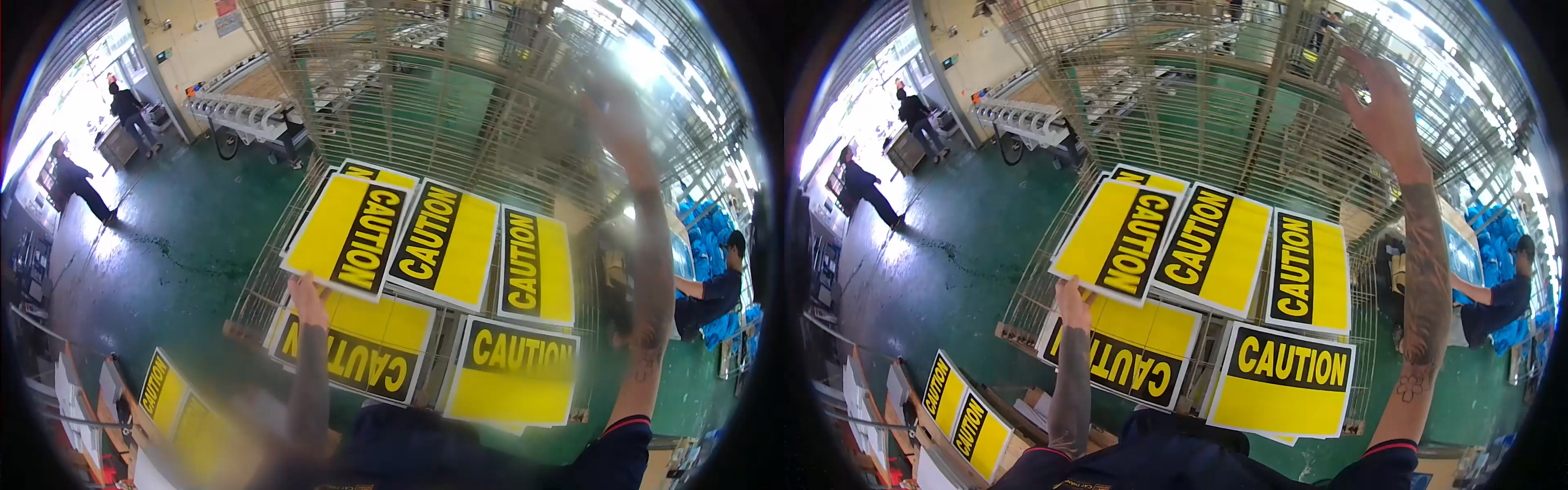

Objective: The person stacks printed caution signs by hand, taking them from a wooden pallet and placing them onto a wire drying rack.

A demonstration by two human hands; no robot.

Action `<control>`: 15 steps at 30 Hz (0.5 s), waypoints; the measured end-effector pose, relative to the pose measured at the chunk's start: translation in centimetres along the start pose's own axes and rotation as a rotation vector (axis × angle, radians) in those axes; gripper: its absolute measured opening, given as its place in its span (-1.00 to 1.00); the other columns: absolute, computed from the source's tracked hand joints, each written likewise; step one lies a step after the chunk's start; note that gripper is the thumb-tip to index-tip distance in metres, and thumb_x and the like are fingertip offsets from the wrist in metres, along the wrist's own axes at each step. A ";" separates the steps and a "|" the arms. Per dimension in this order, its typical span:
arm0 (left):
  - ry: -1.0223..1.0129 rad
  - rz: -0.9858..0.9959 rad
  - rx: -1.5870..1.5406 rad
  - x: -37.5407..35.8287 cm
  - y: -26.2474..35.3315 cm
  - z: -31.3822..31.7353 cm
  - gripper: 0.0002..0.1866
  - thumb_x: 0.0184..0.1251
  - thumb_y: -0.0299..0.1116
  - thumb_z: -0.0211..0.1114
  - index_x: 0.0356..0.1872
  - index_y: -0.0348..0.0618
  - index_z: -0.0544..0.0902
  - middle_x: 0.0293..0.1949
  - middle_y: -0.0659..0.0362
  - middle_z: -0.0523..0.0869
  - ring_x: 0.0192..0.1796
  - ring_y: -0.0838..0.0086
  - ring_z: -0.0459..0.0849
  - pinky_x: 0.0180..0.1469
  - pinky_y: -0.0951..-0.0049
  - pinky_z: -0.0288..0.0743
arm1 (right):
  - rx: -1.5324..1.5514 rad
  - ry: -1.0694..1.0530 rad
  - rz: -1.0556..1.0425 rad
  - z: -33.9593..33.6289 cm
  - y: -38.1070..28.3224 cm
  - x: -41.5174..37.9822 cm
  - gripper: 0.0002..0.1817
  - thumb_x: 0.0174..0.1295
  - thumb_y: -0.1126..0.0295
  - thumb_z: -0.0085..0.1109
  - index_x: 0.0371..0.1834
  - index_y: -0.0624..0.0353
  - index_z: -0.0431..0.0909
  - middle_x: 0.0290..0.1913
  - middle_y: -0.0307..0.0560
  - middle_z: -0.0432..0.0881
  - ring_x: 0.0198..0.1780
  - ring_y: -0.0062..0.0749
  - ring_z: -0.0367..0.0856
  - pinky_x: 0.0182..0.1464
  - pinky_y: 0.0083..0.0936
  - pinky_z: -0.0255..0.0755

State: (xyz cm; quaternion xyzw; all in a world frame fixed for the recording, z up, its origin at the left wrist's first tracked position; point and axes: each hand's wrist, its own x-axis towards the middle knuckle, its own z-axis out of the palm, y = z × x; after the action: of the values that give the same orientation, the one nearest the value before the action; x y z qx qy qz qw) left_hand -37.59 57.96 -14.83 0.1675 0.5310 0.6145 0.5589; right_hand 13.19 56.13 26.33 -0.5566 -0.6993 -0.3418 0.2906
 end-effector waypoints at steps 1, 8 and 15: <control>-0.002 0.011 0.006 0.3 -1.0 0.6 -0.63 0.62 -0.35 0.20 0.36 -0.04 0.47 0.20 0.16 0.63 0.16 0.38 0.62 0.02 0.18 0.59 | 0.023 -0.022 0.057 -0.1 -0.2 0.1 -0.47 0.43 0.27 0.33 0.47 -0.07 0.53 0.29 0.13 0.65 0.30 0.15 0.60 0.36 -0.06 0.51; 0.043 -0.008 0.128 0.0 -1.2 5.0 -0.66 0.58 -0.41 0.24 0.29 -0.01 0.47 0.21 0.19 0.61 0.09 0.40 0.60 -0.09 0.28 0.57 | -0.046 -0.014 -0.059 -0.9 -0.5 -0.6 -0.52 0.45 0.30 0.29 0.43 -0.03 0.56 0.29 0.11 0.66 0.30 0.14 0.61 0.35 -0.04 0.52; 0.031 -0.039 0.189 3.2 -1.6 4.8 -0.69 0.53 -0.35 0.34 0.15 -0.02 0.45 0.01 0.19 0.64 -0.13 0.42 0.60 -0.28 0.30 0.49 | -0.063 -0.035 -0.135 -1.4 0.2 -0.8 -0.53 0.44 0.31 0.29 0.42 -0.02 0.56 0.29 0.07 0.66 0.32 0.10 0.60 0.39 -0.05 0.49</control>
State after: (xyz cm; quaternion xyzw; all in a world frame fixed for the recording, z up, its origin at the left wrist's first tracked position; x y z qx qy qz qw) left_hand -33.97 62.72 -15.55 0.1994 0.5982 0.5533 0.5442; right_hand 13.58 54.62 26.59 -0.5230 -0.7290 -0.3727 0.2368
